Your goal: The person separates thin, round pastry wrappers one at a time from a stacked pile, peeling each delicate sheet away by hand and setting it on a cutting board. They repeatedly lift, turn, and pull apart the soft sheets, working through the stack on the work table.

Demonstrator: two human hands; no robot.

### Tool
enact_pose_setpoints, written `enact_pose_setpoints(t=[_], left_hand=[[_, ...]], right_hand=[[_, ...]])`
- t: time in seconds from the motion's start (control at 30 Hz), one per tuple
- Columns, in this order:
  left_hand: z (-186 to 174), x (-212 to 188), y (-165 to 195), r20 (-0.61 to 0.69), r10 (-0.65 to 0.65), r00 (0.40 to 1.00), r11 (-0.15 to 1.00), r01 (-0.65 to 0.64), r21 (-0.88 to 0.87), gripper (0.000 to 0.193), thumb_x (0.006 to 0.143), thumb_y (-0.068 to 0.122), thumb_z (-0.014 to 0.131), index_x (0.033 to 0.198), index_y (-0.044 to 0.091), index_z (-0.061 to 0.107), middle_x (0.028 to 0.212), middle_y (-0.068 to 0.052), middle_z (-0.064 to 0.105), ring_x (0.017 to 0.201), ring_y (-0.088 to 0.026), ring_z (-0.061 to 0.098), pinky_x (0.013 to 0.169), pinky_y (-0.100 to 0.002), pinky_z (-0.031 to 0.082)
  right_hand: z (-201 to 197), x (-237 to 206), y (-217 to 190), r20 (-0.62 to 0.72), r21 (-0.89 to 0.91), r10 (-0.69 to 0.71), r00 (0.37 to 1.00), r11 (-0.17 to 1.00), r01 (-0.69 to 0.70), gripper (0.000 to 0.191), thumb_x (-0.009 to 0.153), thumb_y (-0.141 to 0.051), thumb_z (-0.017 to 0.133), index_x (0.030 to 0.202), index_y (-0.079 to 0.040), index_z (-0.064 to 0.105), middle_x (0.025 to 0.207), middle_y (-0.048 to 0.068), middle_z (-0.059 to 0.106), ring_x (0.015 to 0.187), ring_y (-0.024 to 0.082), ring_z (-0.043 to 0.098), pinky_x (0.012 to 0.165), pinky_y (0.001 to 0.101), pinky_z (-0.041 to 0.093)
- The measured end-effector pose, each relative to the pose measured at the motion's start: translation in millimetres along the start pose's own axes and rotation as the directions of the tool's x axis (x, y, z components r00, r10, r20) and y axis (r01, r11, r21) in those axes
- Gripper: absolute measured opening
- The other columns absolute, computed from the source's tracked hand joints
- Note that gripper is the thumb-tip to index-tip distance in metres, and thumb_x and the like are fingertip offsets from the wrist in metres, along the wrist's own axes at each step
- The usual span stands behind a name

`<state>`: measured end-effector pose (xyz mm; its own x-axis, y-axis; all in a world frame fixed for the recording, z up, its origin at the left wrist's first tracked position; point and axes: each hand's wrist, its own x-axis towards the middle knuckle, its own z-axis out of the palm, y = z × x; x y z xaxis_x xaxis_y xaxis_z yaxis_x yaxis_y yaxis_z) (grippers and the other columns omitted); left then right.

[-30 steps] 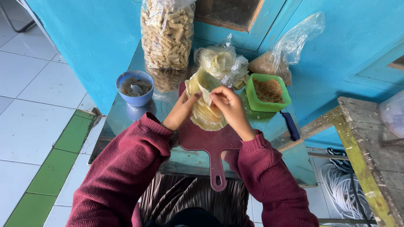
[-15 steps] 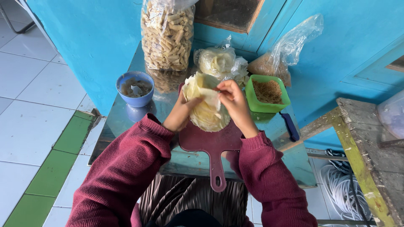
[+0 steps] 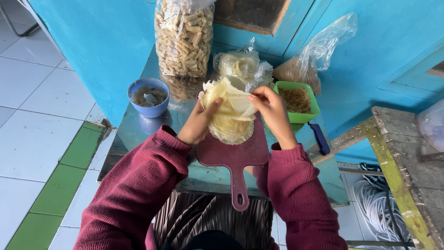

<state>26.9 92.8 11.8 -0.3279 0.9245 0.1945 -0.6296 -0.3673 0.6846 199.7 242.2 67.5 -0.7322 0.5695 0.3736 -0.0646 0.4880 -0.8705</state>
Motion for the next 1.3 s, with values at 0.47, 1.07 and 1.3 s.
enact_pose_setpoints(t=[0.47, 1.07, 1.3], left_hand=[[3, -6, 0, -0.002, 0.029, 1.000, 0.982, -0.028, 0.189, 0.055, 0.095, 0.012, 0.068, 0.143, 0.006, 0.041, 0.130, -0.008, 0.061, 0.117, -0.016, 0.064, 0.095, -0.033, 0.056], [-3, 3, -3, -0.069, -0.013, 0.998, 0.992, 0.022, 0.126, 0.041, 0.104, 0.028, 0.058, 0.132, -0.003, 0.059, 0.121, -0.010, 0.070, 0.105, -0.016, 0.069, 0.090, -0.032, 0.058], [6, -5, 4, 0.018, -0.090, 0.996, 0.995, 0.089, 0.050, 0.053, 0.095, 0.022, 0.065, 0.139, -0.003, 0.049, 0.126, -0.013, 0.066, 0.112, -0.021, 0.068, 0.092, -0.034, 0.059]], right_hand=[[54, -9, -28, -0.018, -0.265, -0.218, 0.976, 0.942, 0.206, 0.014, 0.100, -0.011, 0.067, 0.110, 0.000, 0.065, 0.096, 0.000, 0.070, 0.086, 0.009, 0.066, 0.076, 0.0245, 0.053], [2, -2, -2, -0.091, 0.156, 0.063, 0.994, 0.987, -0.049, 0.012, 0.103, -0.013, 0.066, 0.109, -0.002, 0.066, 0.096, -0.007, 0.065, 0.086, -0.001, 0.057, 0.071, 0.0175, 0.043], [50, -10, -13, -0.158, -0.357, -0.253, 0.955, 0.916, 0.184, 0.010, 0.109, -0.009, 0.050, 0.112, -0.004, 0.058, 0.098, 0.005, 0.067, 0.087, 0.016, 0.066, 0.076, 0.0294, 0.051]])
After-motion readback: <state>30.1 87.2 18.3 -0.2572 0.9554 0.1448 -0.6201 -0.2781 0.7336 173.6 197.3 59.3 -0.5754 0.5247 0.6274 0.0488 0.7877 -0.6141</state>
